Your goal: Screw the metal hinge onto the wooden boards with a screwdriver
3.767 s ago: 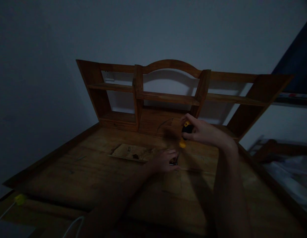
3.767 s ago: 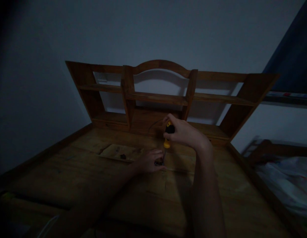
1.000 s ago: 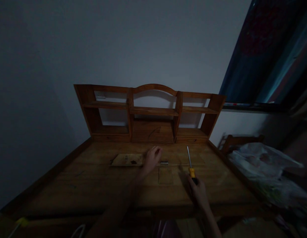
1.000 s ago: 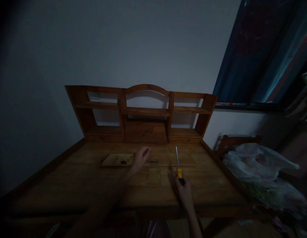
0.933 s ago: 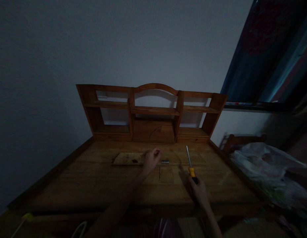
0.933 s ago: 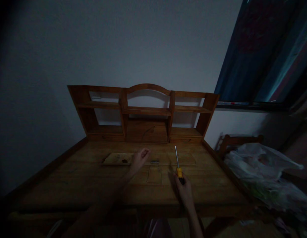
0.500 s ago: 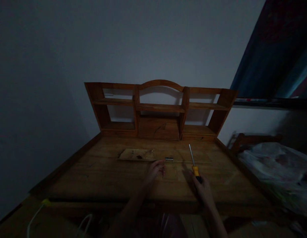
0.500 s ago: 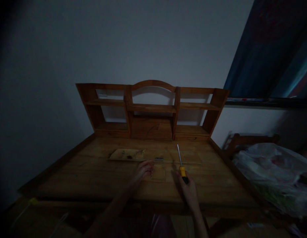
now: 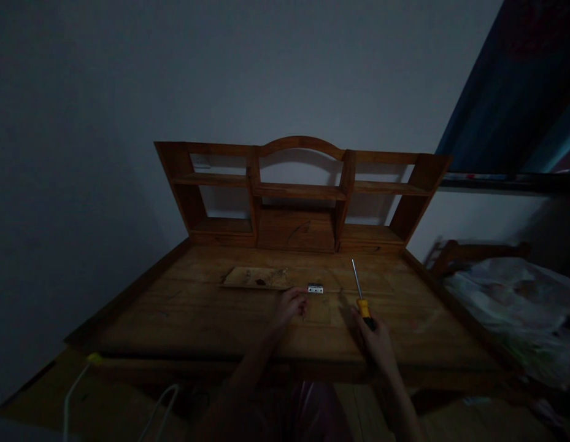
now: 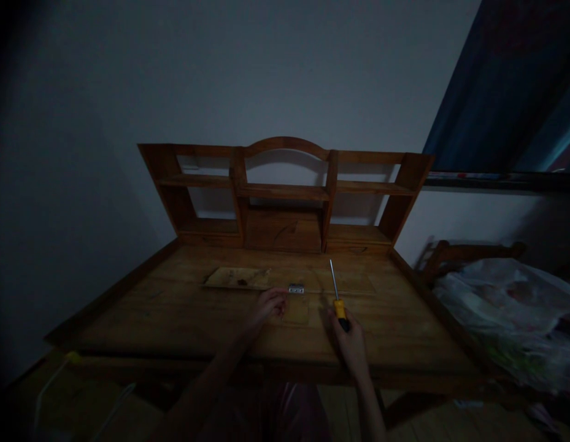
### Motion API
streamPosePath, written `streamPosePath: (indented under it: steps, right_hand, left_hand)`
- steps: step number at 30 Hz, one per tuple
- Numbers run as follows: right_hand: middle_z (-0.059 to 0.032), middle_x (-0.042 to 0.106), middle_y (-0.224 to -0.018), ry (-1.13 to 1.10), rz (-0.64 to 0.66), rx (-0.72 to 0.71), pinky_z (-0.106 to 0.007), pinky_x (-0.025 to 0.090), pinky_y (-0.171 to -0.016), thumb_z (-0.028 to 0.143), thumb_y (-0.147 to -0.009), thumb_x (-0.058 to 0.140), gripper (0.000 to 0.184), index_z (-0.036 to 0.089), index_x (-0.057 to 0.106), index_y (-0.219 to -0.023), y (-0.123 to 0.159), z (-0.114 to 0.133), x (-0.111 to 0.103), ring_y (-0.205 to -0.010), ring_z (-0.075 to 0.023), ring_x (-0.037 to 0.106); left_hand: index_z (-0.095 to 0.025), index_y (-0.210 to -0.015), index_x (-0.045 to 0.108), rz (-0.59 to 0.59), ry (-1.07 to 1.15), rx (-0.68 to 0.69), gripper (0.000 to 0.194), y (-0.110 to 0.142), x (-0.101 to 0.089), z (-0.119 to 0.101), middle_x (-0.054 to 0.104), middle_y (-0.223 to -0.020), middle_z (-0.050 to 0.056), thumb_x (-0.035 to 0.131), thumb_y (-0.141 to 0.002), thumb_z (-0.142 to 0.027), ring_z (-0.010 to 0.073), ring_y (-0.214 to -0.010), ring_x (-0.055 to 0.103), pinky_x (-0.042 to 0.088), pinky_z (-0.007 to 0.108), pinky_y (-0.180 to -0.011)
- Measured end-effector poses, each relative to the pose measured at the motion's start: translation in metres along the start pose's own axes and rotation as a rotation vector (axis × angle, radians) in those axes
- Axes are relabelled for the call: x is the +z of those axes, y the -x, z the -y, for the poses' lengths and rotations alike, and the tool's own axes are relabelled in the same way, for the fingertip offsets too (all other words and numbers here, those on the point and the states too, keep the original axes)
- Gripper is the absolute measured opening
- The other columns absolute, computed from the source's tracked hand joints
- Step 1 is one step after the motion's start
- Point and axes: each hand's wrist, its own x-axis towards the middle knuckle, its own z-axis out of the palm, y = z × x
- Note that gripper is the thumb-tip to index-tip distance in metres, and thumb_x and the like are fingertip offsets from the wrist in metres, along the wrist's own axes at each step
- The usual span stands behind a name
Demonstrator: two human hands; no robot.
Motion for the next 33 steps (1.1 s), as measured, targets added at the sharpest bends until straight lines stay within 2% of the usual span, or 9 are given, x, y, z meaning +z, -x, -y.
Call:
streamPosePath:
  steps: [4, 7, 12, 17, 24, 33]
  right_hand:
    - [-0.0006, 0.056, -0.057, 0.055, 0.028, 0.017, -0.026, 0.037, -0.05, 0.057, -0.071, 0.066, 0.048, 0.012, 0.07, -0.087, 0.0, -0.002, -0.002, -0.055, -0.0165, 0.049]
    - [-0.0013, 0.057, -0.06, 0.067, 0.027, 0.007, -0.026, 0.037, -0.051, 0.058, -0.072, 0.065, 0.049, 0.011, 0.069, -0.086, 0.0, -0.007, -0.002, -0.057, -0.0165, 0.049]
    - [-0.0017, 0.058, -0.061, 0.063, 0.025, 0.023, -0.027, 0.038, -0.053, 0.06, -0.07, 0.066, 0.051, 0.011, 0.069, -0.085, -0.001, -0.011, -0.002, -0.058, -0.0169, 0.049]
    - [-0.0036, 0.062, -0.069, 0.029, 0.012, 0.014, -0.028, 0.041, -0.057, 0.062, -0.068, 0.067, 0.058, 0.01, 0.07, -0.092, 0.001, -0.009, -0.001, -0.064, -0.019, 0.053]
    - [-0.0005, 0.056, -0.062, 0.031, 0.003, -0.003, -0.027, 0.039, -0.054, 0.06, -0.07, 0.065, 0.054, 0.01, 0.069, -0.09, 0.002, -0.012, 0.0, -0.059, -0.0169, 0.048]
    - [-0.0002, 0.057, -0.064, 0.049, 0.013, -0.028, -0.028, 0.04, -0.058, 0.058, -0.073, 0.064, 0.048, 0.012, 0.068, -0.088, 0.001, -0.014, -0.001, -0.062, -0.0179, 0.05]
  left_hand:
    - [-0.012, -0.095, 0.065, 0.013, 0.018, 0.032, 0.032, 0.004, -0.002, -0.001, 0.061, -0.072, 0.002, 0.067, -0.07, -0.032, 0.0105, -0.054, 0.056, 0.045, 0.024, -0.052]
    - [-0.011, -0.095, 0.066, 0.023, 0.029, 0.039, 0.035, 0.005, -0.004, -0.001, 0.061, -0.072, 0.003, 0.068, -0.07, -0.035, 0.0115, -0.057, 0.057, 0.046, 0.025, -0.055]
    - [-0.01, -0.097, 0.068, 0.031, 0.044, 0.045, 0.034, 0.008, -0.004, -0.003, 0.061, -0.074, 0.004, 0.07, -0.071, -0.032, 0.0112, -0.059, 0.056, 0.045, 0.024, -0.057]
    - [-0.009, -0.1, 0.069, 0.078, 0.085, 0.049, 0.036, 0.014, -0.004, -0.01, 0.064, -0.079, 0.006, 0.073, -0.071, -0.031, 0.0126, -0.067, 0.059, 0.046, 0.025, -0.064]
    - [-0.009, -0.098, 0.07, 0.057, 0.119, 0.024, 0.036, 0.009, -0.005, -0.008, 0.064, -0.075, 0.006, 0.075, -0.068, -0.029, 0.013, -0.065, 0.059, 0.046, 0.025, -0.064]
    - [-0.009, -0.1, 0.069, 0.062, 0.106, 0.055, 0.035, 0.008, -0.007, -0.005, 0.064, -0.075, 0.006, 0.068, -0.07, -0.027, 0.0139, -0.066, 0.06, 0.045, 0.026, -0.064]
